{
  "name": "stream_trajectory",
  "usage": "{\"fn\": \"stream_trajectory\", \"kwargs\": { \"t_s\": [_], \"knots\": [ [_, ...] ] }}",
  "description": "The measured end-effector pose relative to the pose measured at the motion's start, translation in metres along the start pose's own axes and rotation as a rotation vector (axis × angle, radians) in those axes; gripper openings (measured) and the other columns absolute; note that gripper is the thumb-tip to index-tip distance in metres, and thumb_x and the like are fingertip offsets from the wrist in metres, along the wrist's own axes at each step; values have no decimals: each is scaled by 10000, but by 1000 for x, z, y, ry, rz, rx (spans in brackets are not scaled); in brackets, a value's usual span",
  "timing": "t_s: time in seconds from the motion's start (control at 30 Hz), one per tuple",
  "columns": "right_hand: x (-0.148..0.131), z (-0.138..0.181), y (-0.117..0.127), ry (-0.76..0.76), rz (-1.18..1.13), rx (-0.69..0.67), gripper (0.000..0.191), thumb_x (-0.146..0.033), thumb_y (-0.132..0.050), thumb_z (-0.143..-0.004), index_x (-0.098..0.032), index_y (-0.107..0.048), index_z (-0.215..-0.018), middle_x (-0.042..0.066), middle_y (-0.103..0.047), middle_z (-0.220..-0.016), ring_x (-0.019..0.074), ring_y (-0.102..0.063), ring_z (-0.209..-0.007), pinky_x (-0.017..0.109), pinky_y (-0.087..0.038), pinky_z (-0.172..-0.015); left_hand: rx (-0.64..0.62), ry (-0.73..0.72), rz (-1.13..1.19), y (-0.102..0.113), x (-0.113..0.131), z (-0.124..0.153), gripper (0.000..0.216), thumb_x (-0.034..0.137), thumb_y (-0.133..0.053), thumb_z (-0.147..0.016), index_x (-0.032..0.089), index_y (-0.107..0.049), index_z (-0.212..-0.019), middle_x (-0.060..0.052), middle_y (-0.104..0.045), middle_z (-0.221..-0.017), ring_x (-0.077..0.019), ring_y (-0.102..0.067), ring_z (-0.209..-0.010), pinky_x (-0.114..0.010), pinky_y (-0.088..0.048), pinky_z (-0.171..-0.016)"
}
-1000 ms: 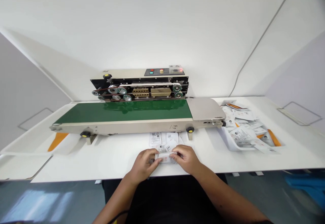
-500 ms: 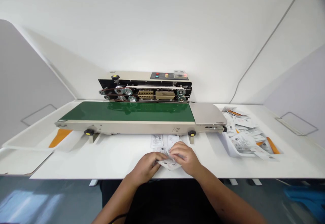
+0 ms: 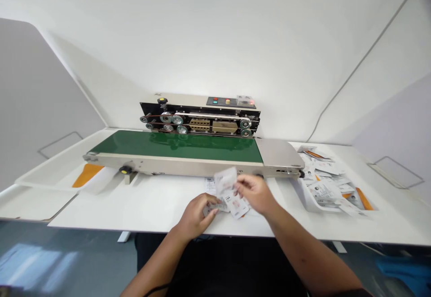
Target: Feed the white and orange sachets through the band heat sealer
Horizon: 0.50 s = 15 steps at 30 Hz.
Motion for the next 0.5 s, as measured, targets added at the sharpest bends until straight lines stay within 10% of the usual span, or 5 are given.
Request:
{"fn": "stream_trajectory", "kwargs": {
  "t_s": [0.2,0.5],
  "knots": [
    [-4,-35,97,-157,-17,287,330,-501,-687,-911,-186,-703,-1007,-32,-606,-596,113,-513,-486,213,-398,-456,-140,-47,-114,-13,7,-5,178,254,-595,-976,226,-653,-1142,-86,-743,-1063,-245,-714,-988,-367,-589,-861],
    [35,-75,168,-397,-102,397,201,-300,-793,-776,-170,-648,-825,-40,-550,-520,68,-427,-435,169,-287,-416,-169,-171,-238,-22,17,-2,160,224,-577,-980,213,-652,-1121,-86,-753,-1009,-247,-703,-919,-365,-578,-804]
  ]
}}
Point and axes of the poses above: each hand's wrist, its own z-axis away from the middle knuckle, its own y-axis out of the back of the hand, x = y × z, the point moved 9 cm from there along -z, towards the middle knuckle
